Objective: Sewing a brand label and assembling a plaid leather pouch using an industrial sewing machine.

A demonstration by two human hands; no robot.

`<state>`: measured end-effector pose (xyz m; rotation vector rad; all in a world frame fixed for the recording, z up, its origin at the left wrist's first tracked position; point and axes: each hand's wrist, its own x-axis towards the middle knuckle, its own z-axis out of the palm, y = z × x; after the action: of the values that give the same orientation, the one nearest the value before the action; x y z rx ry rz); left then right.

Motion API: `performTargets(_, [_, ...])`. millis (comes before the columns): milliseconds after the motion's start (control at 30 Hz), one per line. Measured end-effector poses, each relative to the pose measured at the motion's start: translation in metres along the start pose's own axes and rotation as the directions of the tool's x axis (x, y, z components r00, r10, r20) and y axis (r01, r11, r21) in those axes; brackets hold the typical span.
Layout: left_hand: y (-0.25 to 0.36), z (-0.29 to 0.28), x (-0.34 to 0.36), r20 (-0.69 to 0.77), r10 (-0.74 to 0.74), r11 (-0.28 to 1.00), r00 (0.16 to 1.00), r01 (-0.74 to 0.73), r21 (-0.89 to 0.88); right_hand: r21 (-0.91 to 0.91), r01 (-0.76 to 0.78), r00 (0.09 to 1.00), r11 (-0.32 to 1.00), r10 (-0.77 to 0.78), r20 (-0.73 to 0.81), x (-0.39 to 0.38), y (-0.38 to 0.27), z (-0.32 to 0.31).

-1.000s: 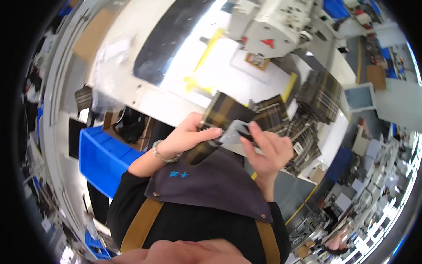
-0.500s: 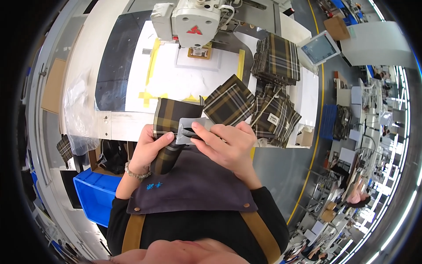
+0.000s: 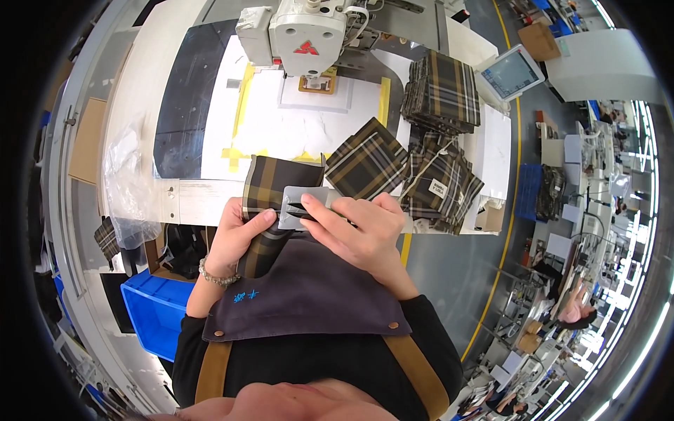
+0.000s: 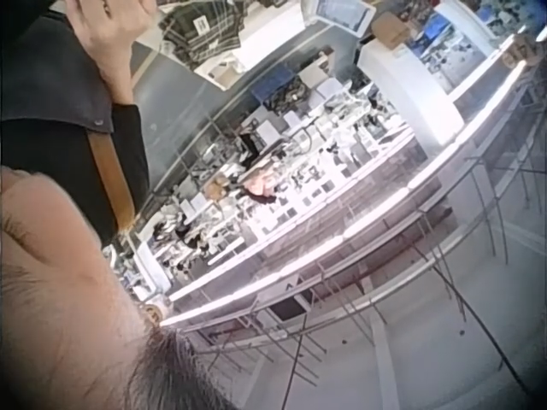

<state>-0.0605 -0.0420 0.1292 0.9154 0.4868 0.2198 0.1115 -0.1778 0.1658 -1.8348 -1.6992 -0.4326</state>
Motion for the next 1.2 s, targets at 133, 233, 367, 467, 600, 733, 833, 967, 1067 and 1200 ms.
performTargets(133, [0.0004,-0.0010,0.0010,0.004,-0.006,1.000,1.000,0.006,0.017,0.008,-0.007,1.000,1.000,0.007,0.002,0.0003,0.0002,-0.0004])
performTargets(233, [0.0003,-0.0024,0.0017,0.006,-0.011,1.000,1.000,0.010,0.018,0.009,-0.011,1.000,1.000,0.011,-0.002,0.0006,0.0009,-0.0008])
performTargets(367, [-0.0006,-0.0033,0.0030,0.000,-0.017,0.999,1.000,0.017,0.032,-0.008,-0.008,1.000,1.000,0.007,-0.014,-0.0045,0.0042,0.0034])
performTargets(467, [0.0032,0.0018,0.0035,-0.019,-0.007,1.000,1.000,0.007,0.028,0.005,-0.015,1.000,1.000,0.015,-0.019,-0.0054,0.0046,0.0046])
performTargets(600, [0.0053,0.0042,0.0049,-0.021,0.053,0.992,0.998,-0.050,0.120,-0.009,-0.014,1.000,1.000,0.014,-0.009,-0.0058,0.0053,0.0037])
performTargets(733, [0.0055,0.0034,0.0055,-0.029,0.042,0.984,0.999,-0.036,0.173,-0.002,-0.022,1.000,1.000,0.022,0.017,-0.0020,0.0035,0.0000])
performTargets(833, [0.0058,0.0036,0.0055,-0.032,0.048,0.976,0.998,-0.040,0.213,0.006,-0.007,1.000,1.000,0.007,0.017,-0.0022,0.0044,-0.0008])
performTargets(967, [0.0064,0.0047,0.0066,-0.042,0.051,0.971,0.998,-0.040,0.234,0.002,-0.013,1.000,1.000,0.013,0.021,-0.0018,0.0037,-0.0012])
performTargets(1067, [0.0077,0.0055,0.0067,-0.045,0.039,0.972,0.998,-0.027,0.233,0.003,-0.019,1.000,1.000,0.019,0.011,-0.0028,0.0033,-0.0010])
performTargets(1200, [0.0086,0.0060,0.0073,-0.045,0.055,0.968,0.997,-0.042,0.248,-0.014,-0.011,1.000,1.000,0.011,0.017,-0.0054,0.0050,0.0001])
